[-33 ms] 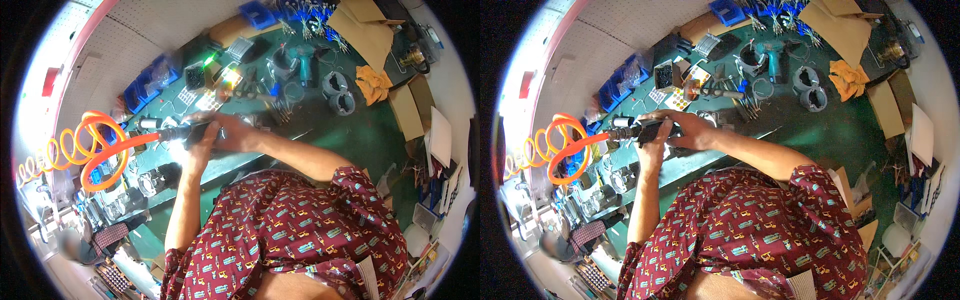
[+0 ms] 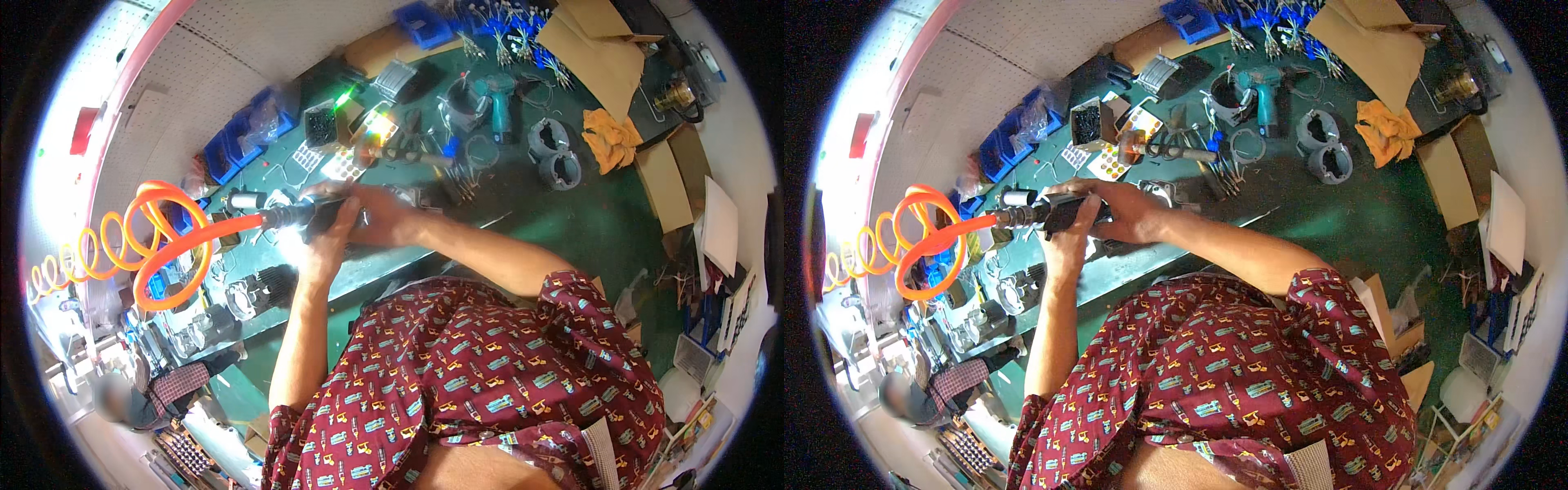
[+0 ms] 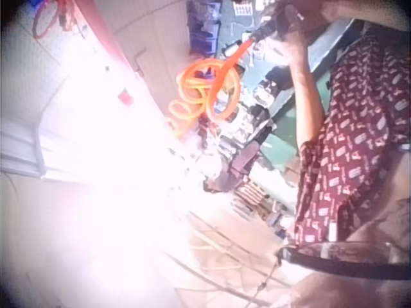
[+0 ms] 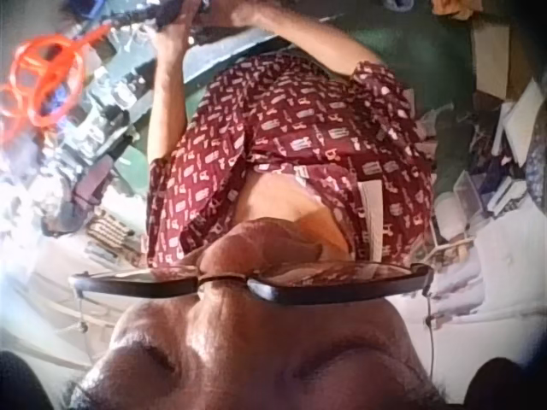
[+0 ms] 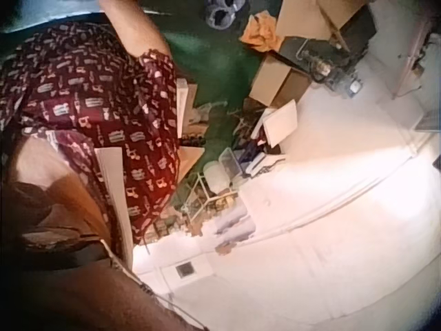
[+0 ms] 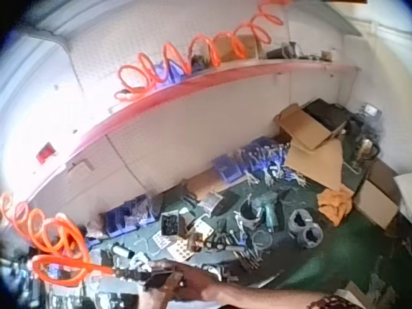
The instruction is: The person uses a cordless drill to fasten screws into circular metal housings on a workbench, then switches to a pneumatic air gun to blow dust off the assembled units. The person handles multiple housings one at a time, moving them across the table as they work.
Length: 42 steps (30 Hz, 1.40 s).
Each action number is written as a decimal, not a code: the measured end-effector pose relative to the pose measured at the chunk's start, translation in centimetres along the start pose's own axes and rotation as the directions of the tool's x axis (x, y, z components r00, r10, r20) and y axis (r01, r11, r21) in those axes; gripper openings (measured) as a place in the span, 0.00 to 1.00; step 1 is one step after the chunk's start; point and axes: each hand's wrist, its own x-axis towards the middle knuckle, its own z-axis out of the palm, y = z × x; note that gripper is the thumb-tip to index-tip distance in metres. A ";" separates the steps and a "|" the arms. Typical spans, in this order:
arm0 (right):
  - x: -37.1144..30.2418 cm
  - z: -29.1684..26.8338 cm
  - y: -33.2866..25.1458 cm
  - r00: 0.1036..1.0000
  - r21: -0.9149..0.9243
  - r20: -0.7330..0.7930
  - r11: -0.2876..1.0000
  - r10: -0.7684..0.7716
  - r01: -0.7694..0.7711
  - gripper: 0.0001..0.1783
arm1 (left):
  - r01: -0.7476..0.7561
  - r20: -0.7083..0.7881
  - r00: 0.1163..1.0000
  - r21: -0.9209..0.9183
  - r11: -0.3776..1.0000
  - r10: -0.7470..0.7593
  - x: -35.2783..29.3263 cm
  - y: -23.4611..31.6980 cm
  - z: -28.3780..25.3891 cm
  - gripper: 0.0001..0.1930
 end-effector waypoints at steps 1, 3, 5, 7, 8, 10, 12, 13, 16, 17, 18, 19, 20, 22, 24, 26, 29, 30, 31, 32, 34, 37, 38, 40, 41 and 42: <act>0.3 -0.3 -1.0 0.998 0.123 0.029 0.991 0.047 -0.050 0.42 | 0.058 -0.021 0.998 0.006 0.998 -0.058 -0.2 0.2 0.1 0.10; 0.1 -1.2 1.4 0.998 -0.113 0.020 0.992 -0.052 0.054 0.39 | 0.032 -0.026 0.999 0.044 0.999 -0.031 -0.3 0.2 0.1 0.11; -1.9 -2.3 2.9 0.996 -0.517 -0.060 0.855 -0.070 0.028 0.35 | -0.133 0.006 0.991 0.102 0.986 0.133 0.0 -0.9 -0.1 0.12; -4.8 -3.1 4.0 0.962 -0.768 -0.263 0.620 -0.078 -0.160 0.34 | -0.136 0.006 0.991 0.167 0.977 0.137 -0.2 -1.1 -0.5 0.12; -6.7 -3.0 5.4 0.955 -0.734 -0.293 0.628 0.052 -0.259 0.34 | -0.141 0.020 0.990 0.197 0.970 0.140 -0.1 -1.1 -0.3 0.12; -9.5 -2.5 7.5 0.893 -0.654 -0.327 0.608 0.309 -0.450 0.33 | -0.079 0.018 0.997 0.174 0.981 0.078 0.1 -0.7 0.0 0.11; -9.8 -2.1 7.9 0.883 -0.549 -0.344 0.695 0.318 -0.464 0.32 | 0.012 0.005 1.000 0.069 0.998 -0.013 -0.1 -0.9 -0.2 0.10; -9.9 -2.0 8.1 0.878 -0.493 -0.353 0.733 0.324 -0.469 0.31 | 0.009 -0.064 0.998 0.031 0.999 -0.007 -0.3 -1.4 0.0 0.10; -10.0 -1.9 8.5 0.903 -0.548 -0.335 0.724 0.270 -0.420 0.30 | -0.047 -0.066 0.997 0.027 0.999 0.049 -0.1 -2.1 -0.1 0.10; -10.0 -1.9 8.3 0.897 -0.546 -0.346 0.718 0.276 -0.432 0.30 | -0.043 -0.044 0.998 -0.010 0.999 0.043 -0.1 -1.6 -0.1 0.10; -10.1 -1.9 8.4 0.893 -0.541 -0.349 0.717 0.284 -0.439 0.30 | -0.051 -0.025 0.998 0.027 0.998 0.052 -0.1 -1.4 -0.1 0.10; -10.2 -2.0 8.5 0.890 -0.536 -0.351 0.716 0.293 -0.447 0.31 | -0.060 -0.006 0.998 0.064 0.996 0.060 0.0 -1.2 -0.1 0.10; -9.9 -2.0 8.0 0.887 -0.533 -0.352 0.715 0.299 -0.453 0.31 | -0.071 0.012 0.997 0.100 0.992 0.070 0.1 -1.1 -0.2 0.10; -9.5 -1.9 6.9 0.869 -0.676 -0.353 0.548 0.346 -0.493 0.31 | -0.005 0.022 1.000 0.110 0.994 0.002 -0.1 -0.7 -0.2 0.10; -7.7 -2.0 5.1 0.922 -0.712 -0.310 0.586 0.230 -0.386 0.32 | -0.030 0.023 0.999 0.126 0.992 0.028 -0.1 -1.0 -0.5 0.11; -5.1 -1.7 4.0 0.966 -0.631 -0.251 0.768 -0.068 -0.110 0.33 | -0.144 0.030 0.990 0.143 0.979 0.141 0.0 -2.2 -1.0 0.12; -1.8 0.6 1.9 0.992 -0.194 -0.094 0.976 0.085 -0.102 0.34 | -0.240 0.150 0.968 0.338 0.910 0.200 0.5 -1.8 -1.4 0.18; -1.4 0.9 1.0 0.990 -0.140 -0.049 0.981 0.129 -0.135 0.34 | -0.264 0.213 0.960 0.473 0.841 0.182 0.3 -0.9 -1.4 0.18; -1.4 0.6 1.2 0.990 -0.106 -0.040 0.984 0.137 -0.141 0.33 | 0.078 0.133 0.986 0.181 0.980 -0.103 -0.3 0.4 -1.2 0.27; -1.7 0.3 1.5 0.988 -0.066 -0.034 0.987 0.148 -0.150 0.33 | -0.006 0.156 0.987 0.242 0.970 -0.033 -0.6 1.7 -1.5 0.33; -1.6 -0.2 1.0 0.994 -0.069 -0.018 0.991 0.110 -0.111 0.33 | -0.089 0.076 0.994 0.093 0.992 0.082 -1.4 1.7 -2.4 0.34; -1.3 0.0 0.6 0.990 -0.117 -0.009 0.983 0.140 -0.140 0.35 | -0.237 -0.084 0.964 0.162 0.958 0.252 -2.8 -0.4 -4.6 0.27; -1.2 -0.2 0.1 0.984 -0.146 0.008 0.974 0.177 -0.174 0.36 | -0.276 -0.058 0.948 0.331 0.902 0.312 -3.2 -0.1 -5.1 0.24; -1.1 -0.4 -0.2 0.981 -0.188 0.025 0.965 0.193 -0.186 0.35 | -0.338 -0.020 0.898 0.606 0.720 0.439 -3.5 0.9 -5.1 0.13; -1.1 -0.1 -0.3 0.982 -0.202 0.012 0.963 0.186 -0.180 0.35 | -0.317 -0.031 0.902 0.628 0.711 0.430 -3.9 0.5 -5.4 0.12; -1.2 0.0 -0.4 0.984 -0.216 -0.001 0.961 0.179 -0.175 0.35 | -0.296 -0.043 0.906 0.649 0.701 0.422 -4.2 0.3 -5.5 0.12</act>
